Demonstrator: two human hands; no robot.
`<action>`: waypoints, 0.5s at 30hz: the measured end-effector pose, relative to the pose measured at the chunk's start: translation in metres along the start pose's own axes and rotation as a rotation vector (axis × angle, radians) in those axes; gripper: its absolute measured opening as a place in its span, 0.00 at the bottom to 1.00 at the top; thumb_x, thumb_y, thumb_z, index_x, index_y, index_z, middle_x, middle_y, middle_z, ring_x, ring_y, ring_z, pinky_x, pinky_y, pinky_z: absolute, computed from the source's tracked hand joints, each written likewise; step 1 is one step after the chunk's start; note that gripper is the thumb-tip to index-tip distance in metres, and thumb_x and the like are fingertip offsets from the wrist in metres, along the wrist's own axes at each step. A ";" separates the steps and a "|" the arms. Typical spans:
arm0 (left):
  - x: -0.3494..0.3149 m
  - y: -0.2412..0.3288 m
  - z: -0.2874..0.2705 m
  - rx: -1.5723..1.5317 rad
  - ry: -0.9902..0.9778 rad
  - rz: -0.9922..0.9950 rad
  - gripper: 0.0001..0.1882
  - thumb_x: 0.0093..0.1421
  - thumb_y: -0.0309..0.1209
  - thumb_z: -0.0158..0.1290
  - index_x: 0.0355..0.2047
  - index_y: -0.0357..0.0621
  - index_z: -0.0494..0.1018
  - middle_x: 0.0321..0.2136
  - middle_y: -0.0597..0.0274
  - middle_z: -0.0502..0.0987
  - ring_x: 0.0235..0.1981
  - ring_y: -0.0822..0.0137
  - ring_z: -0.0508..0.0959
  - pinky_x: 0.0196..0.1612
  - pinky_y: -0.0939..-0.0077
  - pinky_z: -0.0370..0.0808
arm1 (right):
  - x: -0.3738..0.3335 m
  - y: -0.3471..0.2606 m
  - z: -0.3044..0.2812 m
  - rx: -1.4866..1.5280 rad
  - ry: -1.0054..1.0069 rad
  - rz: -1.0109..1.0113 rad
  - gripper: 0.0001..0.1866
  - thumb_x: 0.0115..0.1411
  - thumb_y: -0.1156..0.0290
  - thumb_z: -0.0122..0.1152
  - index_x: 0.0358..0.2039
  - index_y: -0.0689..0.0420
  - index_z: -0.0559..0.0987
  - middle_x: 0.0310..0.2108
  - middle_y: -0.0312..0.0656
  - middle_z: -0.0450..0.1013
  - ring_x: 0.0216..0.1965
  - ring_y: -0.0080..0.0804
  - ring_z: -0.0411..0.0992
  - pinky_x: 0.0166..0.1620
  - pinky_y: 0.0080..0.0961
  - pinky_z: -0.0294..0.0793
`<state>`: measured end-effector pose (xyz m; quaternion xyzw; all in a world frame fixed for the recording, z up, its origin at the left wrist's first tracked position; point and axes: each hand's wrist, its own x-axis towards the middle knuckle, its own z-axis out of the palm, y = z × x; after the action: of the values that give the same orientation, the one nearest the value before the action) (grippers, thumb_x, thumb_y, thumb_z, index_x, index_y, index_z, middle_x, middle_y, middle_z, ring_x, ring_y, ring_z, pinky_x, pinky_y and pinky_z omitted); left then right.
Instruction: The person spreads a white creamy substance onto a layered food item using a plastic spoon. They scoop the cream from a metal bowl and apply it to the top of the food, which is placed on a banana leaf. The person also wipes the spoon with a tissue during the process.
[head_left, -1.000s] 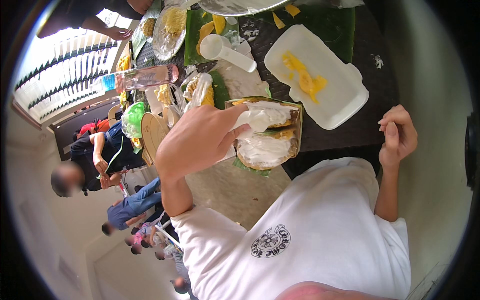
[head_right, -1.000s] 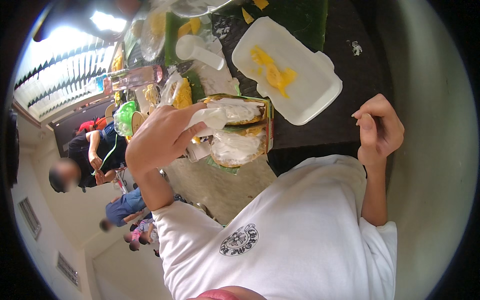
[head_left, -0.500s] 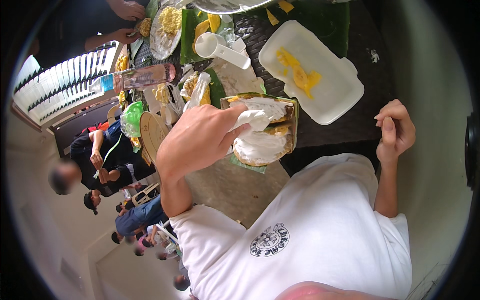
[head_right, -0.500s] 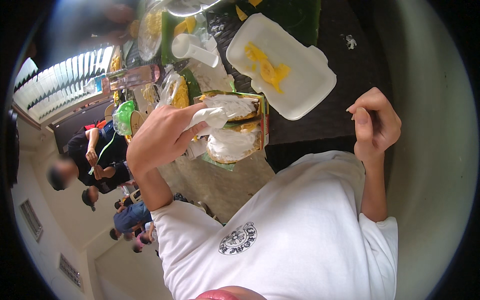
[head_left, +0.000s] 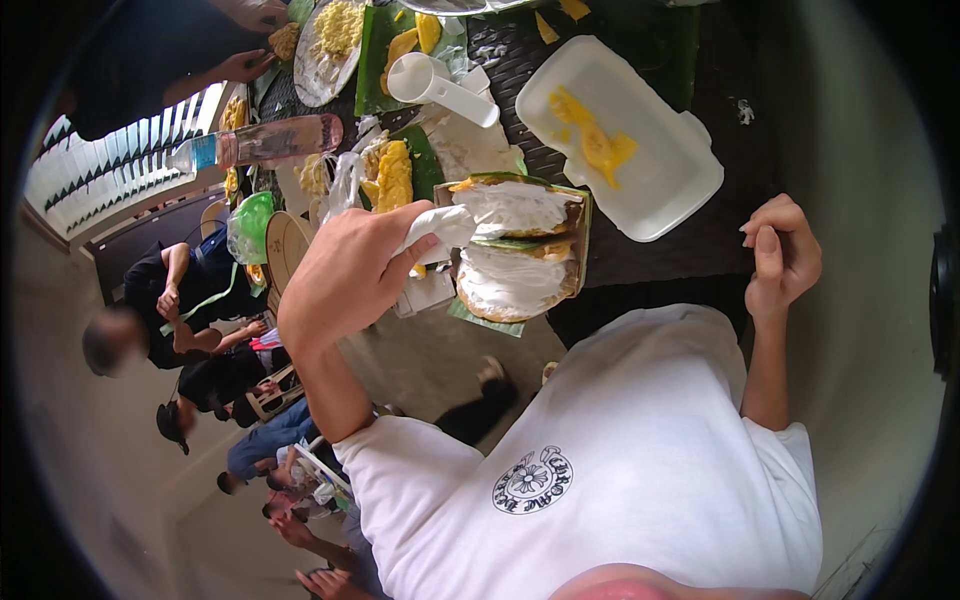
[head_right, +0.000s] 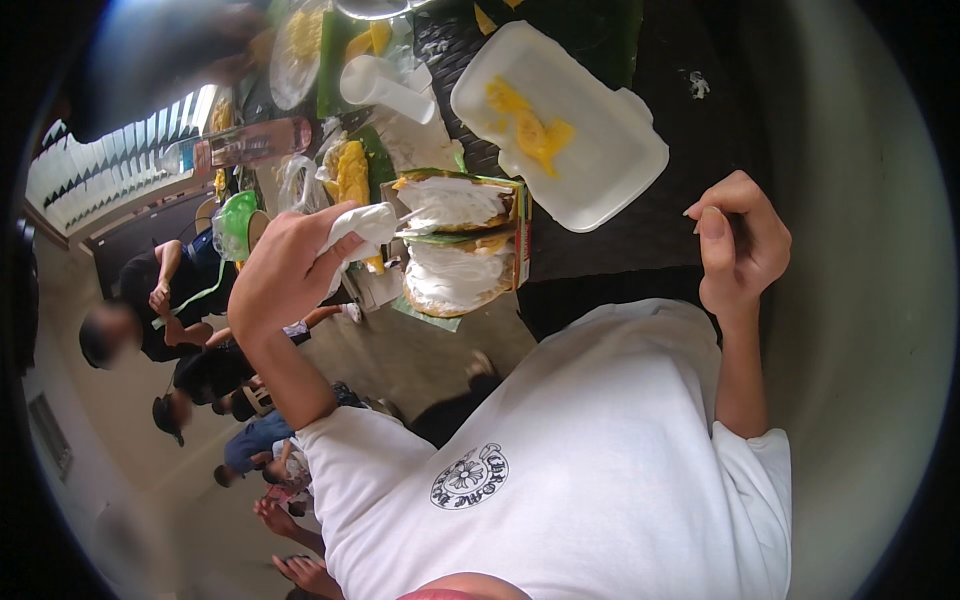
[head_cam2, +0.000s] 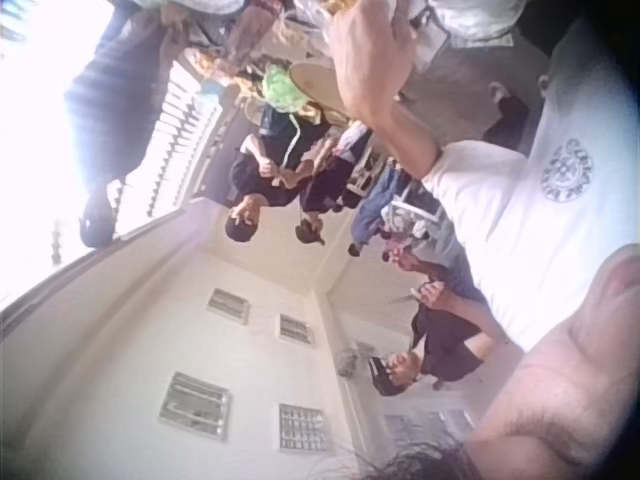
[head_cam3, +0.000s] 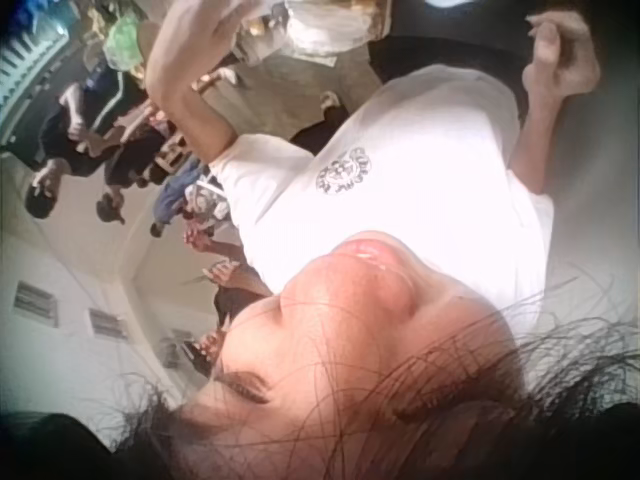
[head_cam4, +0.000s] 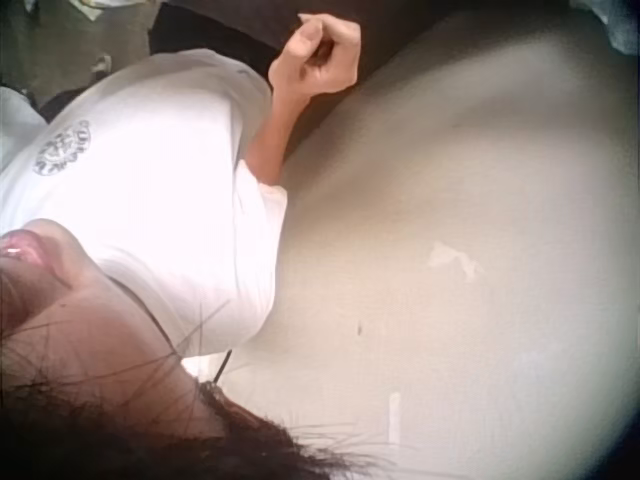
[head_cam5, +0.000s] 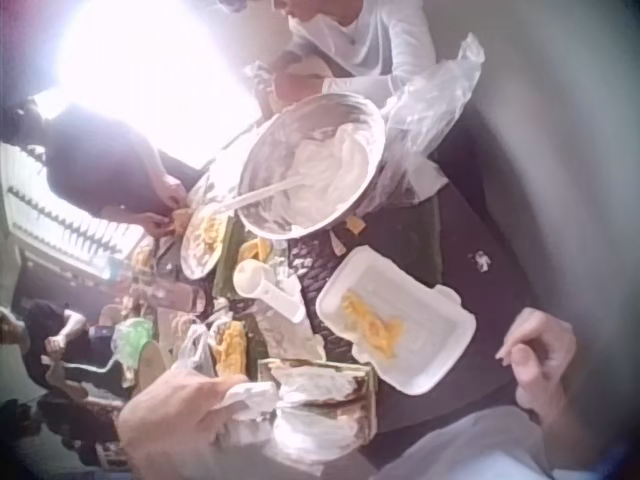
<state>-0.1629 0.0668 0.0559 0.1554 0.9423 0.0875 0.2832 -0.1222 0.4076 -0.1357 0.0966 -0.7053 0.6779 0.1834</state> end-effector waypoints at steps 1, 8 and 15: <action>-0.003 -0.002 0.001 -0.009 -0.016 -0.013 0.08 0.61 0.30 0.52 0.37 0.39 0.75 0.20 0.45 0.74 0.26 0.43 0.75 0.31 0.53 0.69 | 0.000 0.000 0.000 -0.005 -0.003 0.009 0.05 0.57 0.77 0.51 0.27 0.64 0.74 0.22 0.39 0.70 0.20 0.16 0.59 0.23 0.16 0.56; -0.010 -0.015 -0.001 -0.067 0.021 -0.091 0.10 0.63 0.31 0.51 0.38 0.37 0.75 0.24 0.43 0.76 0.29 0.43 0.76 0.33 0.57 0.71 | -0.001 -0.001 0.002 -0.023 0.019 0.018 0.05 0.58 0.76 0.51 0.28 0.64 0.74 0.22 0.38 0.69 0.19 0.16 0.59 0.23 0.16 0.56; -0.007 -0.017 -0.006 -0.159 -0.018 -0.181 0.16 0.66 0.37 0.49 0.37 0.34 0.75 0.23 0.45 0.76 0.26 0.44 0.75 0.31 0.59 0.71 | 0.000 -0.003 0.003 0.019 0.037 0.052 0.05 0.57 0.77 0.51 0.29 0.64 0.74 0.22 0.37 0.69 0.19 0.16 0.59 0.23 0.16 0.56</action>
<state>-0.1648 0.0478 0.0595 0.0476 0.9400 0.1346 0.3099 -0.1215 0.4044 -0.1329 0.0676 -0.6977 0.6906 0.1780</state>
